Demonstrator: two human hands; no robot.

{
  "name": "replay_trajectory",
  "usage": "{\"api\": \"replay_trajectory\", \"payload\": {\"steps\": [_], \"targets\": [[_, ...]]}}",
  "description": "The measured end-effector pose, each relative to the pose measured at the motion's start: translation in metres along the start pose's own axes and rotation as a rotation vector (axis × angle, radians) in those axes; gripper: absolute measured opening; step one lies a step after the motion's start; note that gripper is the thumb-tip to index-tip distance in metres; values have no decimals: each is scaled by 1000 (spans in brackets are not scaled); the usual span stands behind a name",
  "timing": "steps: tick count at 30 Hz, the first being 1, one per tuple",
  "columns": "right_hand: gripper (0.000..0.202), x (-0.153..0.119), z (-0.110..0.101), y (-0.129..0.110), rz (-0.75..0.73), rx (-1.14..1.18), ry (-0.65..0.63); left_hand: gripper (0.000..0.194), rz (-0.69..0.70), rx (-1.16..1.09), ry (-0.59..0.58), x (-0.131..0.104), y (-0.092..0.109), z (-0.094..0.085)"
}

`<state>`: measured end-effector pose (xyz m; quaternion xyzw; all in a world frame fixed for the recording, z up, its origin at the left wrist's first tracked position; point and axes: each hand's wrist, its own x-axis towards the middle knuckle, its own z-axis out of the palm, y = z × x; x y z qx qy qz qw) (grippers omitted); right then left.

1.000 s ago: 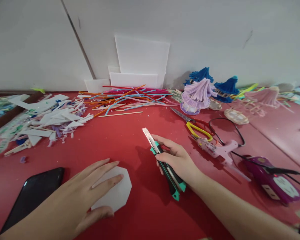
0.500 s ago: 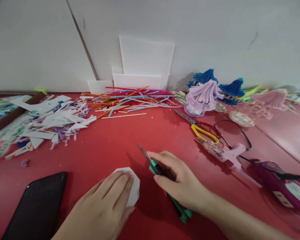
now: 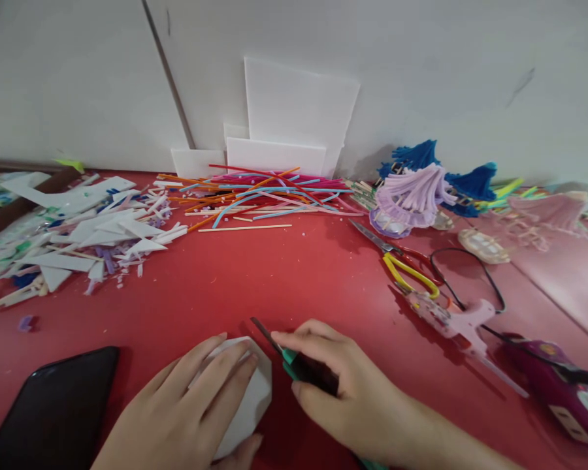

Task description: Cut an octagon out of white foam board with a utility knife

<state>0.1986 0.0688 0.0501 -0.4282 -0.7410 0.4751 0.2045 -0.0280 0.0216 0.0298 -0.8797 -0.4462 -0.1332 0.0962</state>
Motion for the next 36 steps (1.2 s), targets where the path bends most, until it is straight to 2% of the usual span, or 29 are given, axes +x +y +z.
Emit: {"api": "replay_trajectory", "payload": {"steps": [4, 13, 22, 32, 36], "targets": [[59, -2, 1, -5, -38, -43, 46, 43, 61, 40, 80, 0, -6, 3], [64, -3, 1, -1, -53, -11, 78, 45, 32, 8, 10, 3, -11, 4], [68, 0, 3, -5, 1, 29, 4, 45, 35, -22, -32, 4, -6, 4], [67, -1, 4, -7, -18, 10, 12, 46, 23, -98, -37, 12, -6, 1], [68, 0, 6, -6, -42, 23, 20, 40, 14, -90, 8, 15, -6, -1]]}}
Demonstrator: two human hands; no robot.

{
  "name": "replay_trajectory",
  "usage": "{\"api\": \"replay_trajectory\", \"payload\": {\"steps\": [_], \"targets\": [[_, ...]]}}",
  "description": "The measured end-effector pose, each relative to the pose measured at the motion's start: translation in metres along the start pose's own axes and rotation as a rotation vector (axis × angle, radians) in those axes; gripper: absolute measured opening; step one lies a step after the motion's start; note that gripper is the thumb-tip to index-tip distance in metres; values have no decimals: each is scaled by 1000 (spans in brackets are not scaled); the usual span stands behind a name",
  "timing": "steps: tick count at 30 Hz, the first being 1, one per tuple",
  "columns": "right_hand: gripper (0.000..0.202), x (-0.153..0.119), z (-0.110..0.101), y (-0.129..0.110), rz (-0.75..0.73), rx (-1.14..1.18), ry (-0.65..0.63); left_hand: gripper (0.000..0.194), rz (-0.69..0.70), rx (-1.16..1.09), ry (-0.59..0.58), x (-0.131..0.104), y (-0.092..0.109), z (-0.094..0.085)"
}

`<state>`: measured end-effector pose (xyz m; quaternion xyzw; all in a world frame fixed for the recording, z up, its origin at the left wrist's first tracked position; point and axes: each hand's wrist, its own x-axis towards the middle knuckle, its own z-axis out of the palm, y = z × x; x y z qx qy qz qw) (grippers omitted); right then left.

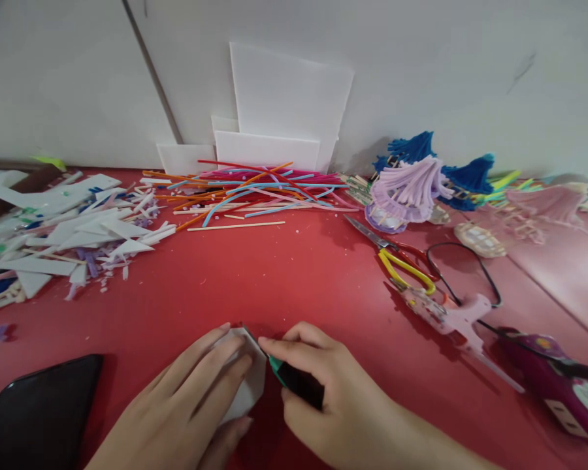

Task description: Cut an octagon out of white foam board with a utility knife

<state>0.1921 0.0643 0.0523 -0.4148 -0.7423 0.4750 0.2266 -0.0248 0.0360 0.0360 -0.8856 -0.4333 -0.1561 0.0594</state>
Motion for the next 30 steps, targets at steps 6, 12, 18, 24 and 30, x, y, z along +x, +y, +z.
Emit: {"api": "replay_trajectory", "payload": {"steps": [6, 12, 18, 24, 30], "targets": [[67, 1, 2, 2, -9, 23, 13, 41, 44, 13, 32, -1, -2, 0], [69, 0, 1, 2, 8, 26, 0, 39, 42, 17, 41, 1, 1, 0], [69, 2, 0, -1, 13, 22, -15, 39, 33, 2, 46, 0, 0, 0], [68, 2, 0, -2, 10, 15, -21, 39, 32, -5, 35, 3, 1, 0], [68, 2, -1, 0, 12, -6, -36, 41, 8, -53, 11, 2, 0, 1]]}}
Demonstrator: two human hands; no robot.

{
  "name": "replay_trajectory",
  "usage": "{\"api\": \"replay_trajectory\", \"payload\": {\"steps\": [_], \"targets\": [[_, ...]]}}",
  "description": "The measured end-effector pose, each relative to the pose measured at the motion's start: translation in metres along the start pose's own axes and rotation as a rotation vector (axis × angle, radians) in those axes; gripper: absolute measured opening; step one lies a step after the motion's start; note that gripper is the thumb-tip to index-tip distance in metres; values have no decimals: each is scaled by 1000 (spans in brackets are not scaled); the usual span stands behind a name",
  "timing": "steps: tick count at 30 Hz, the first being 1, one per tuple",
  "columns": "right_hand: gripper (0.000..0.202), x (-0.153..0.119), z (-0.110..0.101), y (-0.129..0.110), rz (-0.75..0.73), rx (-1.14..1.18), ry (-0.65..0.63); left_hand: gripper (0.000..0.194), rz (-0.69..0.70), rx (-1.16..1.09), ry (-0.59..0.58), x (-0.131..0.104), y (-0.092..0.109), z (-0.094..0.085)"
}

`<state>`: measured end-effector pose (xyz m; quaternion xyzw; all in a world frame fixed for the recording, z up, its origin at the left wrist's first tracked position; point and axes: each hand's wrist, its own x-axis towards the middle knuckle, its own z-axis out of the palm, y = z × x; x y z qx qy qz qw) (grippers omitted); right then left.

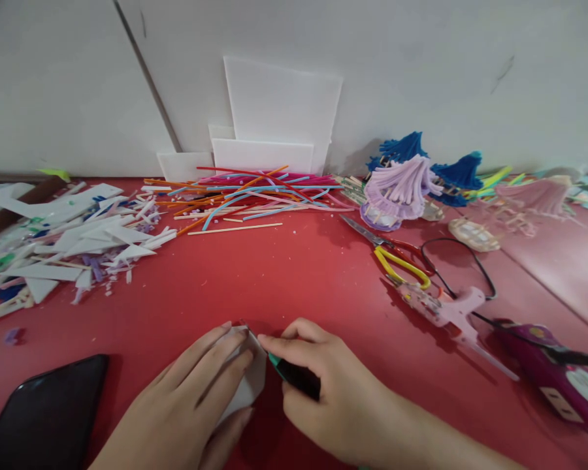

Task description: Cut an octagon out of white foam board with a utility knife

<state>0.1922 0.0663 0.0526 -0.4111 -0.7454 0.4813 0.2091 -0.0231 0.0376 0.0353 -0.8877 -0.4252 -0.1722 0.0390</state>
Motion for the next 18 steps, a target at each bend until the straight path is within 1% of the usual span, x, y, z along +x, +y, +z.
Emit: {"api": "replay_trajectory", "payload": {"steps": [3, 8, 14, 18], "targets": [[69, 0, -1, -1, -12, -29, -11, 42, -20, -15, 7, -1, 1, 1], [72, -3, -3, -3, 0, -96, -36, 40, -12, 30, 21, -2, 5, 2], [66, -2, -5, -9, 34, -171, -59, 39, -2, 41, -10, -1, 7, 1], [68, -1, -3, -9, 32, -194, -62, 41, -12, 18, -23, -2, 6, 3]]}}
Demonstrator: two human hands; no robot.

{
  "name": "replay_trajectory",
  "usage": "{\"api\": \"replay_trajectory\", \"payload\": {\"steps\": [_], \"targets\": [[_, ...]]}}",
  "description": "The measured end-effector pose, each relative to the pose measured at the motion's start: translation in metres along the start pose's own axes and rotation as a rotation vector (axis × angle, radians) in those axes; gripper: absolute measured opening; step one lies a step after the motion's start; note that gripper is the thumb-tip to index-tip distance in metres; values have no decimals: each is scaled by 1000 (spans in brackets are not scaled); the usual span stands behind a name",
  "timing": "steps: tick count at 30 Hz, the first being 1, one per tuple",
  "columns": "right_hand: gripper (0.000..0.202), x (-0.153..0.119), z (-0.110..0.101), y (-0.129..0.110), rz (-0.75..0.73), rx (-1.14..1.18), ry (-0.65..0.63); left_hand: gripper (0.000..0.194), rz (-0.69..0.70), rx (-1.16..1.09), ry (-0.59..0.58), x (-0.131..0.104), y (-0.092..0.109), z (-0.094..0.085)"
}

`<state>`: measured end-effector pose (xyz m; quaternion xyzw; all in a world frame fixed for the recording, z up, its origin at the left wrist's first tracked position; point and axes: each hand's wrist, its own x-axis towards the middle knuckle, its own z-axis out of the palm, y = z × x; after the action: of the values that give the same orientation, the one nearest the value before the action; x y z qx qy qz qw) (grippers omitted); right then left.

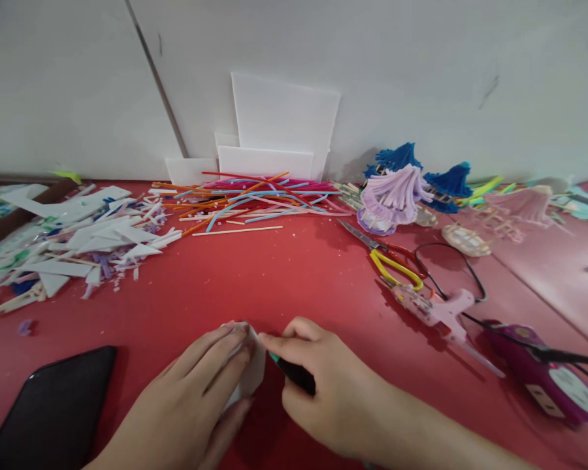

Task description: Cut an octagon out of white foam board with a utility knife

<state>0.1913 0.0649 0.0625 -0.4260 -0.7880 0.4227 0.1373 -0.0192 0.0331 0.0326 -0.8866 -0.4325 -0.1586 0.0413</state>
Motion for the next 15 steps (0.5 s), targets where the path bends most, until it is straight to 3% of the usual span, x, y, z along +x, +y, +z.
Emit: {"api": "replay_trajectory", "payload": {"steps": [15], "targets": [[69, 0, 5, 0, -2, -63, 0, 44, 98, 81, -93, 1, 1, -2]]}}
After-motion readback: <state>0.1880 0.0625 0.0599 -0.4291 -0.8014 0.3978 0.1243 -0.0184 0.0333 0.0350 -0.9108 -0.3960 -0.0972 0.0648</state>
